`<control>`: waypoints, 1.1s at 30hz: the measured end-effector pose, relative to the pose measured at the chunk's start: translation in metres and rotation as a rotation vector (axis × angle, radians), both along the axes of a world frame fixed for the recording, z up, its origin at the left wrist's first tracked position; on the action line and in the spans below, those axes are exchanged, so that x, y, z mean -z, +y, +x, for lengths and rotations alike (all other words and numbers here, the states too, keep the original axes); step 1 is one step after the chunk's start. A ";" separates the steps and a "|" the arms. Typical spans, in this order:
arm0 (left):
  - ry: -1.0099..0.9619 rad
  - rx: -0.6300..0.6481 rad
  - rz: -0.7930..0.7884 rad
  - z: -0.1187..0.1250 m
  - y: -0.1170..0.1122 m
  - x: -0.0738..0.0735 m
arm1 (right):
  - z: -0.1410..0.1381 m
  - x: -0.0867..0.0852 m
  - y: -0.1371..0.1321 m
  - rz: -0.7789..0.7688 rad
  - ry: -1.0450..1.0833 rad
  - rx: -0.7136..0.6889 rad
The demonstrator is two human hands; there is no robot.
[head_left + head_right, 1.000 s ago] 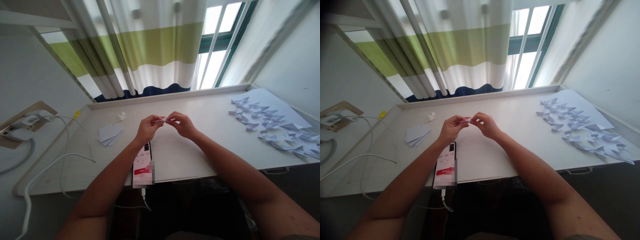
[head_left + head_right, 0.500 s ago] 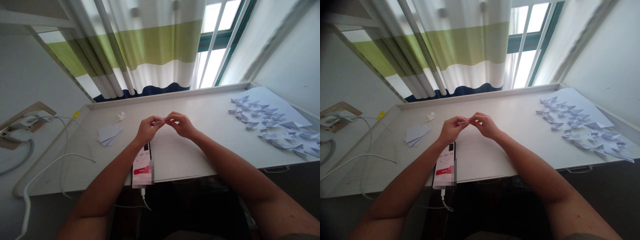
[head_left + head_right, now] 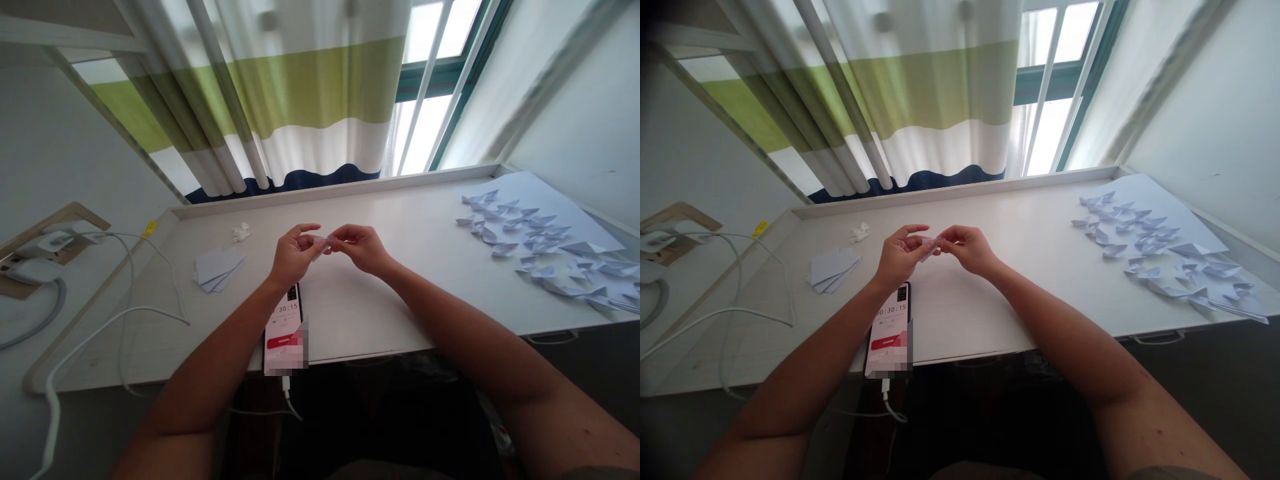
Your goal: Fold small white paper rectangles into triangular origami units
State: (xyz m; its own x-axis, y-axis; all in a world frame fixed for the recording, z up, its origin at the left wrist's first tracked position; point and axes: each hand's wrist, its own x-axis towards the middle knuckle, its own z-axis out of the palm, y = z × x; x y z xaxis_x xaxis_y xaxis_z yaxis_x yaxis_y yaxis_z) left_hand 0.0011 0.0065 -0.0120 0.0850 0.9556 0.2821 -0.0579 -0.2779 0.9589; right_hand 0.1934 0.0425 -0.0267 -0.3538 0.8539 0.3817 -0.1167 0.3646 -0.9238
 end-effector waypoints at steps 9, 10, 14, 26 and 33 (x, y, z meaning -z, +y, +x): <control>0.013 -0.039 -0.021 -0.003 0.002 0.003 | 0.003 -0.005 -0.002 -0.067 0.030 -0.035; 0.029 -0.039 -0.010 -0.004 0.001 0.003 | 0.004 -0.006 -0.002 -0.098 0.037 -0.056; 0.046 -0.070 0.026 -0.004 0.002 0.003 | 0.005 -0.006 0.000 -0.194 0.045 -0.131; 0.169 -0.071 0.080 -0.008 -0.002 -0.007 | 0.008 -0.013 -0.002 -0.279 0.025 -0.134; 0.099 -0.022 0.015 -0.007 -0.001 -0.008 | 0.008 -0.012 -0.003 -0.123 -0.064 -0.085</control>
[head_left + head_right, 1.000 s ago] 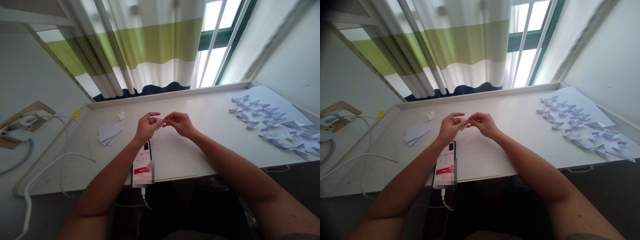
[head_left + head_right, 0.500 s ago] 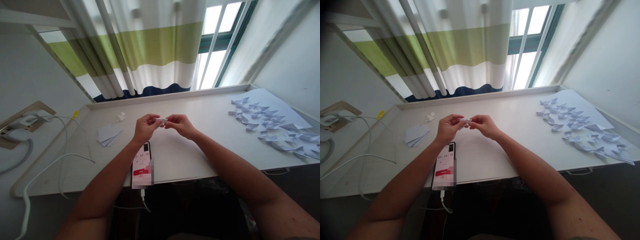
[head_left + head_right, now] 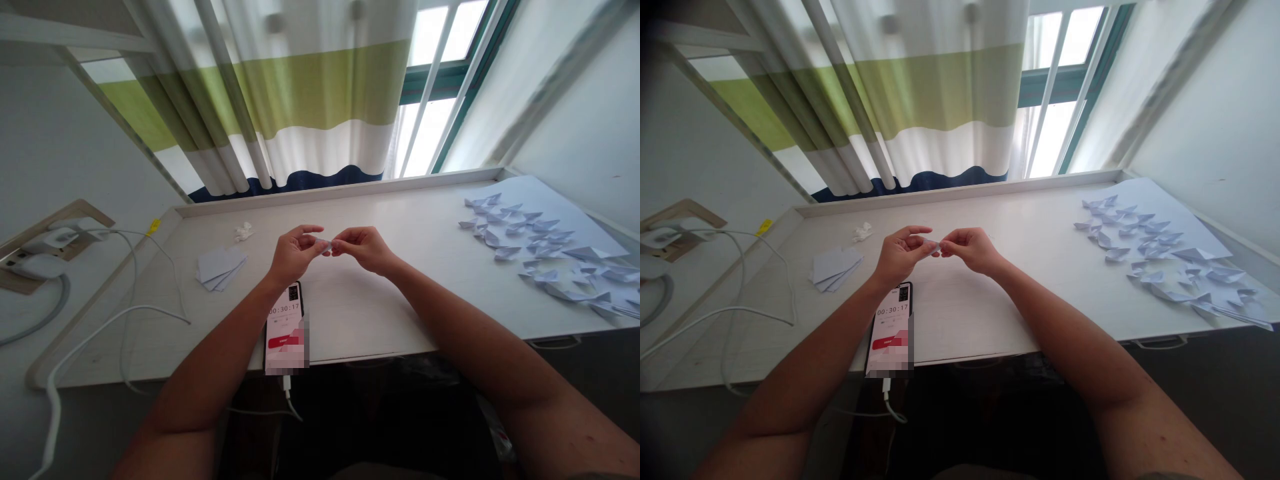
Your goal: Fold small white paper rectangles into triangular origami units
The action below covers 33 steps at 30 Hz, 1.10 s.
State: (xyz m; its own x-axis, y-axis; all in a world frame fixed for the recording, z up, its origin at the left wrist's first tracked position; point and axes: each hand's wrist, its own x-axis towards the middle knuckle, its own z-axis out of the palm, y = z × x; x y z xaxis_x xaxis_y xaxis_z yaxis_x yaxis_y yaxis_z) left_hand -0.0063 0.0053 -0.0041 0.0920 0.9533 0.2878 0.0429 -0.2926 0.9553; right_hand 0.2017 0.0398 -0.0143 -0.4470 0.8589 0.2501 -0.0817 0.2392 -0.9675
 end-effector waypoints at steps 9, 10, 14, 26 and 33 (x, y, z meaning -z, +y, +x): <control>-0.004 -0.006 -0.034 -0.002 0.004 0.002 | 0.001 0.000 -0.001 0.084 -0.123 0.018; 0.012 0.007 -0.025 -0.002 0.004 0.003 | 0.001 -0.001 -0.002 0.077 -0.130 -0.012; 0.001 0.024 0.019 -0.002 0.007 0.008 | 0.002 -0.002 -0.002 0.110 -0.136 -0.043; 0.027 -0.082 0.218 -0.001 0.005 0.006 | 0.001 0.001 0.002 0.120 0.038 0.039; 0.119 -0.035 0.163 0.000 0.001 0.007 | 0.000 0.005 0.000 0.172 0.021 0.039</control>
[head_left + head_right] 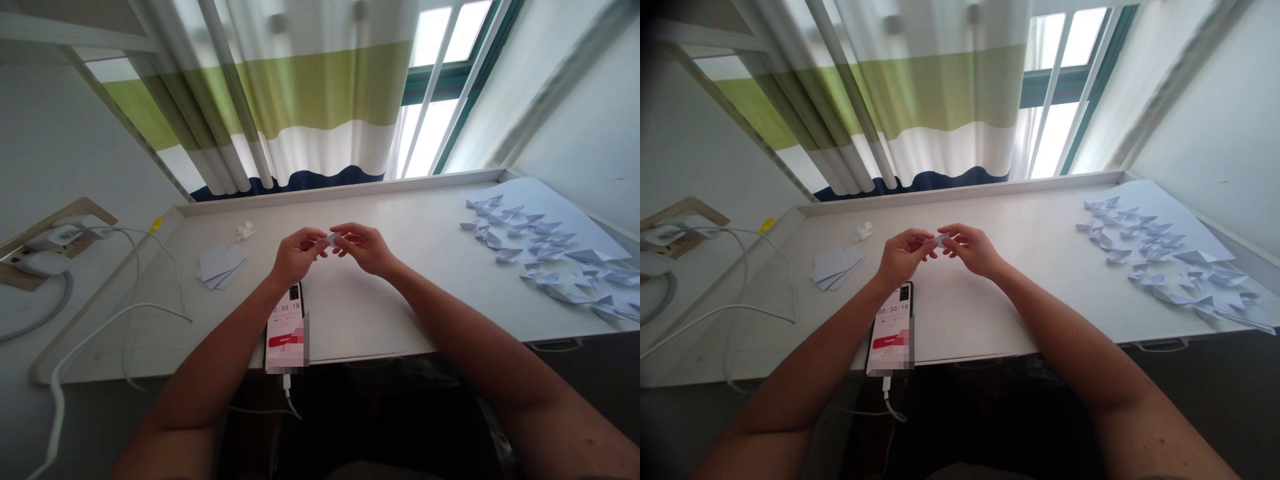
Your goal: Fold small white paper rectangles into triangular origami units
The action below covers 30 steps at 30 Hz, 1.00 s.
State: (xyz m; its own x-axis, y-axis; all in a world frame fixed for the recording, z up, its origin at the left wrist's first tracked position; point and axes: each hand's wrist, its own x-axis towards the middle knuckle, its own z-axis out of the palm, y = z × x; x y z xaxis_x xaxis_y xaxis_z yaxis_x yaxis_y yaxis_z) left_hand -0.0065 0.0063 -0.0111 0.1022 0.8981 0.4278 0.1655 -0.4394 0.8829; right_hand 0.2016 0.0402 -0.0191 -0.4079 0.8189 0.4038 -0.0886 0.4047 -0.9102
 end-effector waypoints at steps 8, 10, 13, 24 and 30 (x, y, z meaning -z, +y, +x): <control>0.188 -0.101 0.148 -0.005 0.003 0.002 | -0.002 -0.001 0.000 -0.055 0.039 0.018; 0.238 -0.141 0.231 -0.006 0.002 -0.001 | -0.002 -0.003 0.000 -0.063 0.046 0.030; 0.276 -0.176 0.324 -0.007 0.001 -0.004 | -0.001 -0.006 0.000 -0.067 0.054 0.040; 0.280 -0.102 0.305 -0.009 0.004 -0.002 | 0.000 -0.006 0.000 -0.060 0.016 0.015; 0.173 0.004 0.066 -0.006 0.003 0.000 | 0.000 -0.006 -0.001 -0.043 0.007 0.017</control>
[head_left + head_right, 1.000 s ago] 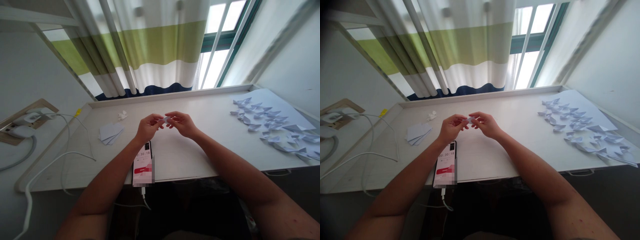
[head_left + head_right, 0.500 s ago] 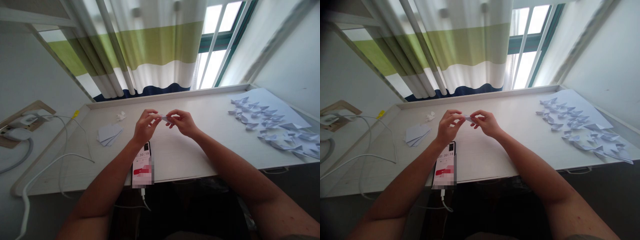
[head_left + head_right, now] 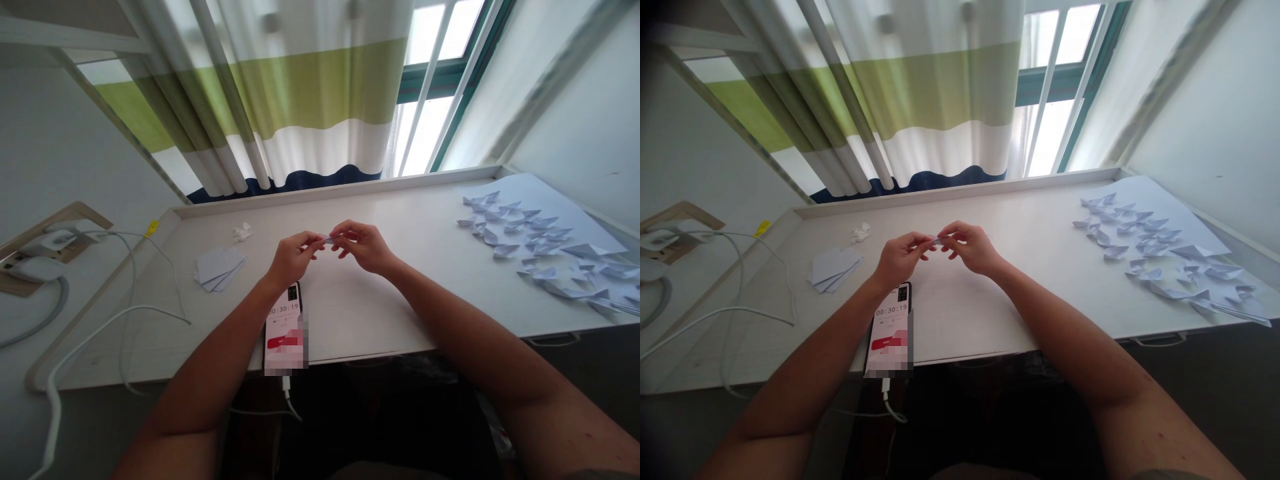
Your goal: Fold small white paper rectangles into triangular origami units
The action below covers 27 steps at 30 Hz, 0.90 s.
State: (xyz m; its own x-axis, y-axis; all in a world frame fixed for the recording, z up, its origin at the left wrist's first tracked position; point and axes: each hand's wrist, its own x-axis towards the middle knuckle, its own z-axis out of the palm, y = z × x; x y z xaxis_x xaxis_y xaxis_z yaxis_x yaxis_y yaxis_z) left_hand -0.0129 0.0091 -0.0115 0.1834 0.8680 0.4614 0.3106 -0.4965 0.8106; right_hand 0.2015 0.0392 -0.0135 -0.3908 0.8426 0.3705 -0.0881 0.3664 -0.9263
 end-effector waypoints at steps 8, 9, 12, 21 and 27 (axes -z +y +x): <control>-0.052 -0.028 0.029 0.002 0.002 0.003 | -0.003 0.005 0.003 -0.047 0.047 -0.011; -0.065 -0.030 0.032 0.002 0.003 0.004 | -0.004 0.007 0.004 -0.058 0.061 -0.009; -0.116 -0.037 0.017 0.002 0.004 0.005 | -0.005 0.009 0.006 -0.106 0.075 -0.009; -0.218 -0.059 -0.008 0.007 -0.001 0.001 | -0.001 0.001 -0.001 -0.161 -0.019 -0.084; -0.096 -0.037 0.035 0.007 -0.006 -0.003 | -0.003 0.001 -0.002 -0.206 0.039 -0.106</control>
